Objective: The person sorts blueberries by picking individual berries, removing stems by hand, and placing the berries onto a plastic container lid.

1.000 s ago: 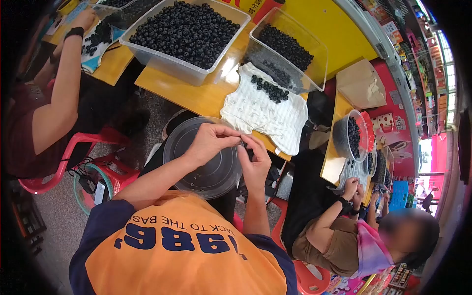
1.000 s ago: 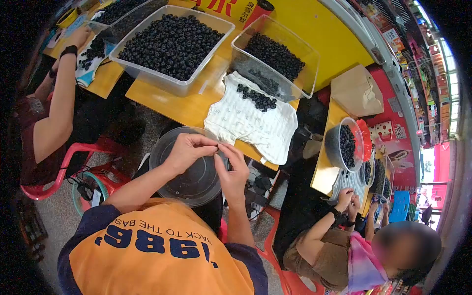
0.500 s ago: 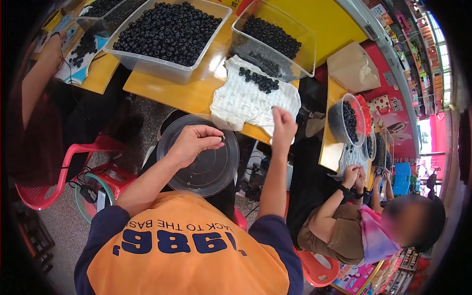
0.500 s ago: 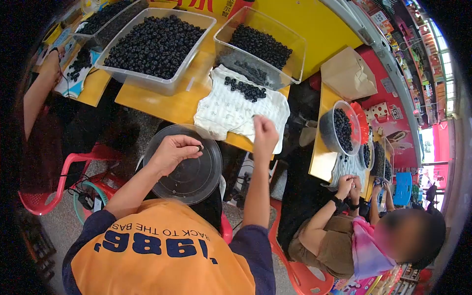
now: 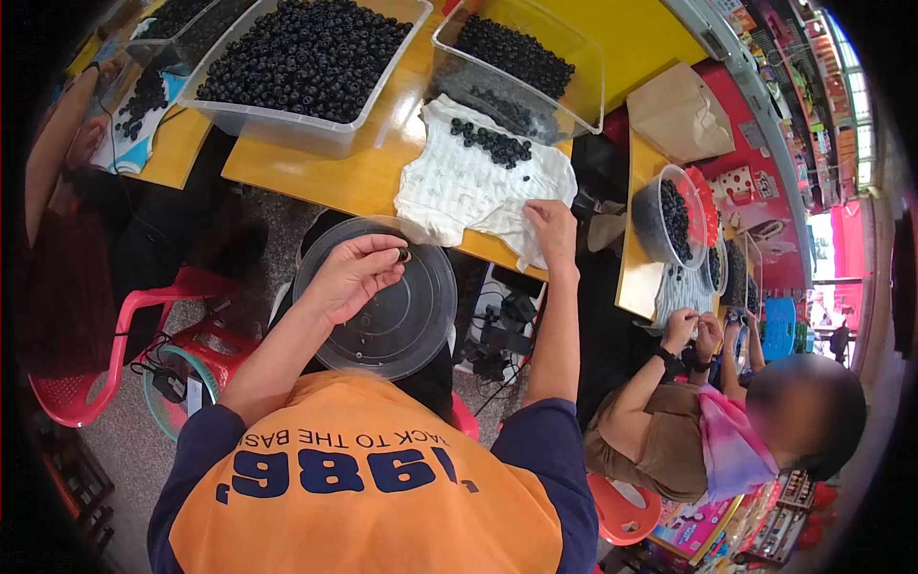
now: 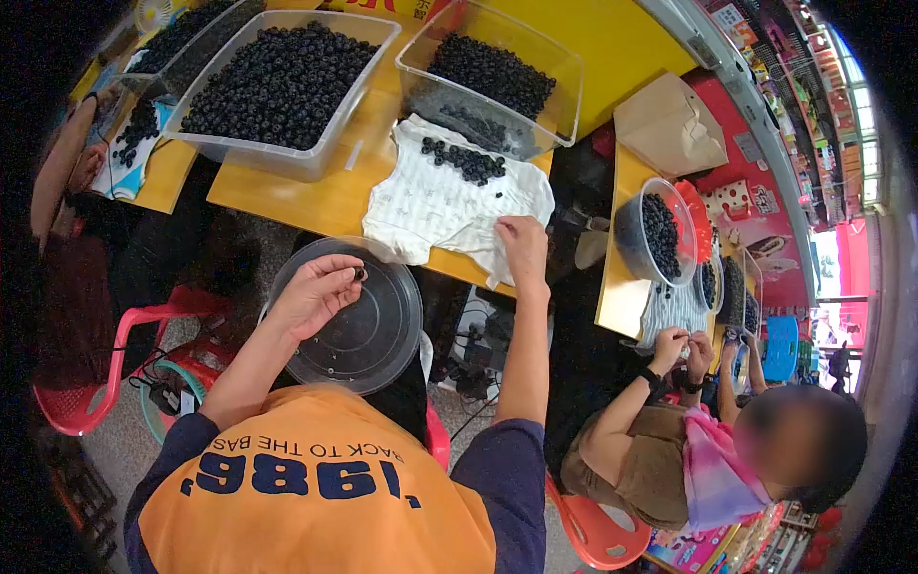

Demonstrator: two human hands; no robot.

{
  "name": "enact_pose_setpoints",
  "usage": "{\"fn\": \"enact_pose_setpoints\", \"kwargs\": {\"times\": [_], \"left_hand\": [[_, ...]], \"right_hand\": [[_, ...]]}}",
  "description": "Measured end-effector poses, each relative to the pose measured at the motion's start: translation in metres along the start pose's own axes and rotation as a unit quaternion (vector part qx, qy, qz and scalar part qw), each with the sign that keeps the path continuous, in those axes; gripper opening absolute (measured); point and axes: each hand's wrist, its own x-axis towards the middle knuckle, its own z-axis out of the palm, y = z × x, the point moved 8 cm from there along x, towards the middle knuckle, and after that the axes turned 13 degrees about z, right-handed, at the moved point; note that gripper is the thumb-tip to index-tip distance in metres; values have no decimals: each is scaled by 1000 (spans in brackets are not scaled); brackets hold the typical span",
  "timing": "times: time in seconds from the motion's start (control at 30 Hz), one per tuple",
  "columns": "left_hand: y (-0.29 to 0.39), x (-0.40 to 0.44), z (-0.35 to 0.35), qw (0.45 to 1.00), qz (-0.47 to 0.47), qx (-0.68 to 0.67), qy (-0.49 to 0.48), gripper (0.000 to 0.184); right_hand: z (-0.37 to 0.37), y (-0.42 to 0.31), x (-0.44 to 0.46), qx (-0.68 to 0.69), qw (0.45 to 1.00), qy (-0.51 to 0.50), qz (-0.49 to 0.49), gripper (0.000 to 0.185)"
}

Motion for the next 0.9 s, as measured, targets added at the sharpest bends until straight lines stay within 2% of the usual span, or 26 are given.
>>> {"fn": "enact_pose_setpoints", "kwargs": {"times": [0.1,0.17,0.27,0.3,0.37,0.43,0.47,0.5,0.57,0.67,0.83,0.9], "left_hand": [[-2,-2,12,999,-10,-42,-2,18],[0,-4,18,999,-11,-51,-16,19],[1,-7,15,998,-11,-67,-14,20],[4,-8,13,998,-1,-65,-5,20],[4,-10,17,997,-9,-79,-23,20],[4,-11,17,997,-2,-77,-24,20],[5,-11,19,997,2,-74,-25,20],[7,-12,21,997,5,-71,-28,20],[8,-14,23,997,11,-74,-30,20],[12,-19,25,996,25,-75,-32,20],[14,-23,18,996,47,-76,-24,19],[16,-26,11,997,72,-24,16,16]], "right_hand": [[1,-2,-3,5,1000,-4,-28,15],[-1,-17,-7,-37,994,13,-99,15],[3,-19,-10,-48,995,9,-81,15],[4,-15,-11,8,1000,-5,-28,14],[-2,-45,-34,150,988,-26,12,12],[9,-77,-67,310,944,-107,45,9],[13,-96,-87,340,931,-127,28,8],[15,-114,-106,334,928,-161,44,10],[18,-142,-131,355,919,-170,-7,15],[17,-163,-148,256,955,-124,-84,18],[16,-178,-161,203,969,-55,-127,18],[17,-182,-167,194,970,-30,-142,18]]}}
